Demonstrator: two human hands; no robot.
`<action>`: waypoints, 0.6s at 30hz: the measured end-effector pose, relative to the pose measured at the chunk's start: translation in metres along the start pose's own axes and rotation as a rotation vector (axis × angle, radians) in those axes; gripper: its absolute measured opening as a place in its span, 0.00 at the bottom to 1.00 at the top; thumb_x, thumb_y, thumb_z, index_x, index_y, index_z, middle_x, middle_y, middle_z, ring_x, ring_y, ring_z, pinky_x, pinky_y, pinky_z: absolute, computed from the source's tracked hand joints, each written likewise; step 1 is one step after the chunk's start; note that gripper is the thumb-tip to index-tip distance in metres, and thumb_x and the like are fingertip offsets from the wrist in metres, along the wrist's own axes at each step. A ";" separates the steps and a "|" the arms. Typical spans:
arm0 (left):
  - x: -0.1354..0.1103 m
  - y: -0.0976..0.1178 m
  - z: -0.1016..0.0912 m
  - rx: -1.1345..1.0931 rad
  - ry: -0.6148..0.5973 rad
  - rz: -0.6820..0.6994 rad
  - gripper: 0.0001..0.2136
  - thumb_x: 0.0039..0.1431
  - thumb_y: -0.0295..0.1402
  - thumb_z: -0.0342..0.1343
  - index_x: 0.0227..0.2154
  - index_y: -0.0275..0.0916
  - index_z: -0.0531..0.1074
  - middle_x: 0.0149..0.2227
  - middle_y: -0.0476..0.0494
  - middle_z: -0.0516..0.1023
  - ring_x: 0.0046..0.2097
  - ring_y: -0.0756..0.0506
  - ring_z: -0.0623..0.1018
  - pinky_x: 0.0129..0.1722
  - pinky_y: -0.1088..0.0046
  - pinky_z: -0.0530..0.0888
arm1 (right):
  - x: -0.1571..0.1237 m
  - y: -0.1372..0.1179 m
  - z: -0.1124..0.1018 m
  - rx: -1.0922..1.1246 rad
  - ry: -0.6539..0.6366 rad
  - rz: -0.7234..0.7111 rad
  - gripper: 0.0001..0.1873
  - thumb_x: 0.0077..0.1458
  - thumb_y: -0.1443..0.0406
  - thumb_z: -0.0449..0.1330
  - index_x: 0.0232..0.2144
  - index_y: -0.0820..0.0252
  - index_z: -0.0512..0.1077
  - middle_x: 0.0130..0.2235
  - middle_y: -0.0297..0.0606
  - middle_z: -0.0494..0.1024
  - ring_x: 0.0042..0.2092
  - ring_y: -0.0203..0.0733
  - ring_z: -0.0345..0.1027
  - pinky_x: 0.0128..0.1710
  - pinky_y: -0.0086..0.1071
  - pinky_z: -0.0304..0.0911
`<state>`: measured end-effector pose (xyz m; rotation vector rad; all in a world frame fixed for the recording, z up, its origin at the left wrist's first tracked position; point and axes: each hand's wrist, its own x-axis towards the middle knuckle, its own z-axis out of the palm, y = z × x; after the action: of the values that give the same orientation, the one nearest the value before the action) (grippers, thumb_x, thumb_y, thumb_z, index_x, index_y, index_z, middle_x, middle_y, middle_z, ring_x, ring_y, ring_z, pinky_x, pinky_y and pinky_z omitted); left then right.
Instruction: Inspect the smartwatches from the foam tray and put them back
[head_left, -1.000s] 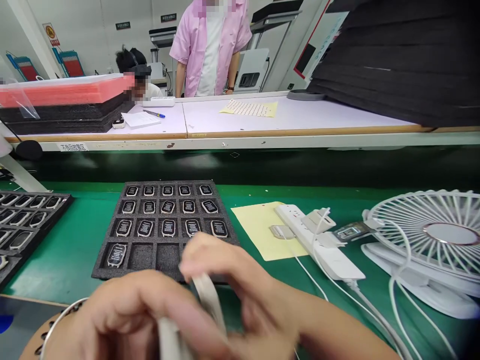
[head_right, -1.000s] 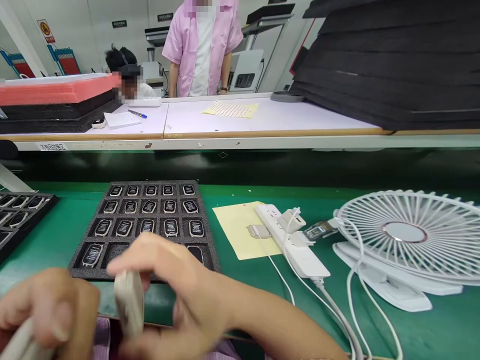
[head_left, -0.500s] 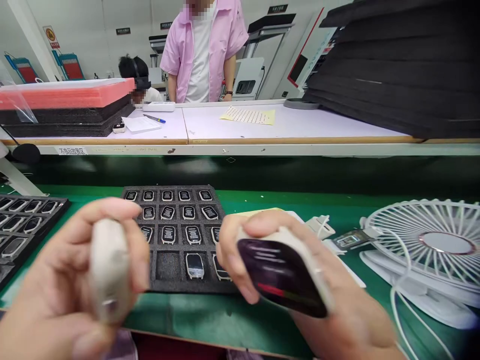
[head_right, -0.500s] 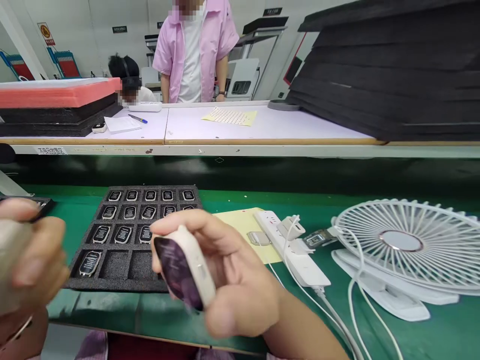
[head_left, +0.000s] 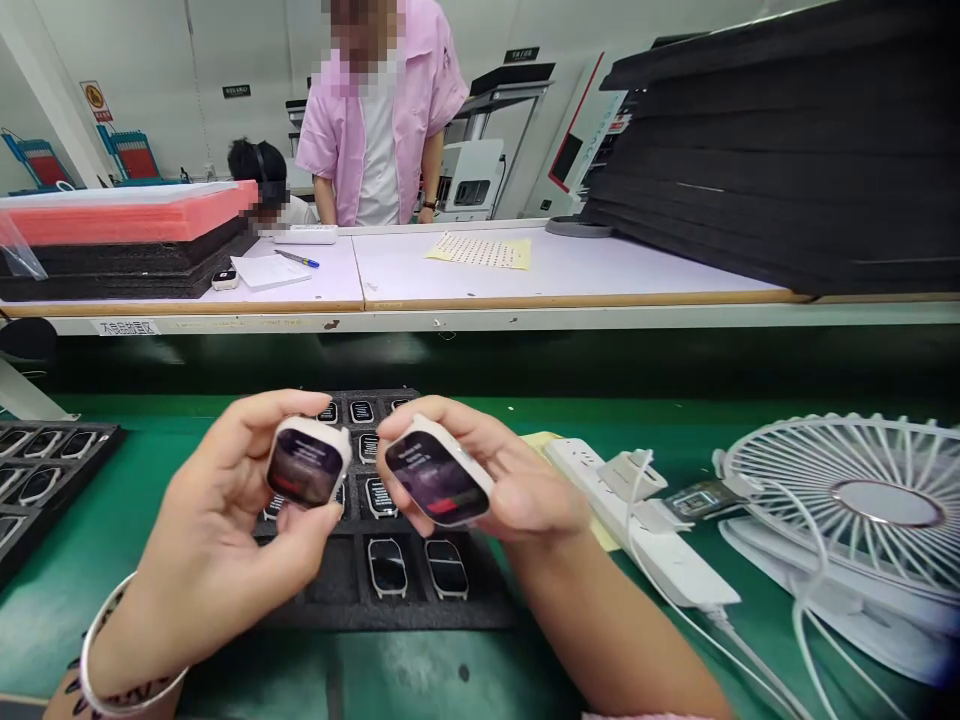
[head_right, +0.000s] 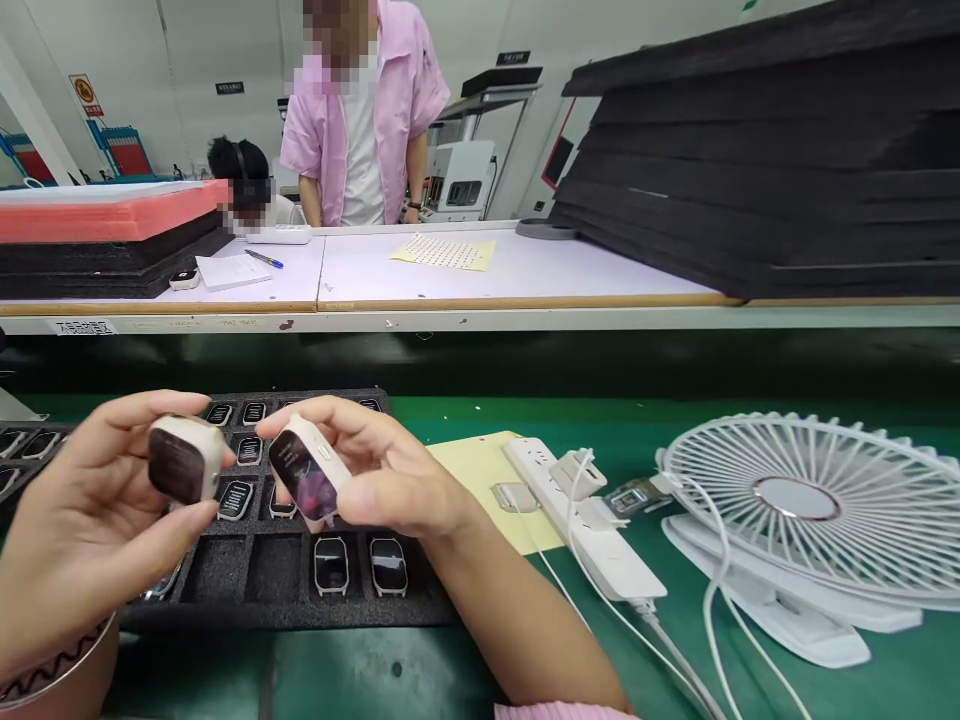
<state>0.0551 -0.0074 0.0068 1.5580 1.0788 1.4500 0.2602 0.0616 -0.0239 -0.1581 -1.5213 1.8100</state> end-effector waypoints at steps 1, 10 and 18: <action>0.004 -0.003 0.003 0.033 -0.015 0.019 0.21 0.48 0.27 0.68 0.47 0.46 0.74 0.33 0.48 0.78 0.31 0.48 0.77 0.26 0.78 0.74 | 0.006 0.002 -0.003 0.037 -0.020 -0.014 0.26 0.49 0.52 0.72 0.47 0.56 0.74 0.32 0.36 0.77 0.26 0.37 0.67 0.25 0.29 0.63; 0.018 -0.023 -0.007 0.109 -0.104 -0.025 0.28 0.55 0.26 0.62 0.58 0.43 0.65 0.42 0.44 0.79 0.38 0.47 0.80 0.34 0.77 0.76 | 0.020 0.026 -0.018 0.252 -0.040 -0.008 0.26 0.51 0.56 0.72 0.50 0.61 0.73 0.37 0.41 0.81 0.28 0.35 0.71 0.28 0.27 0.68; 0.025 -0.024 -0.009 0.064 -0.094 -0.021 0.22 0.53 0.25 0.64 0.51 0.40 0.66 0.37 0.47 0.77 0.35 0.50 0.79 0.31 0.80 0.75 | 0.023 0.036 -0.018 0.326 -0.042 0.059 0.28 0.52 0.61 0.74 0.53 0.56 0.70 0.43 0.40 0.81 0.32 0.38 0.78 0.34 0.31 0.73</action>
<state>0.0442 0.0240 -0.0050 1.6384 1.0919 1.3262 0.2373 0.0895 -0.0529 -0.0066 -1.2388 2.0918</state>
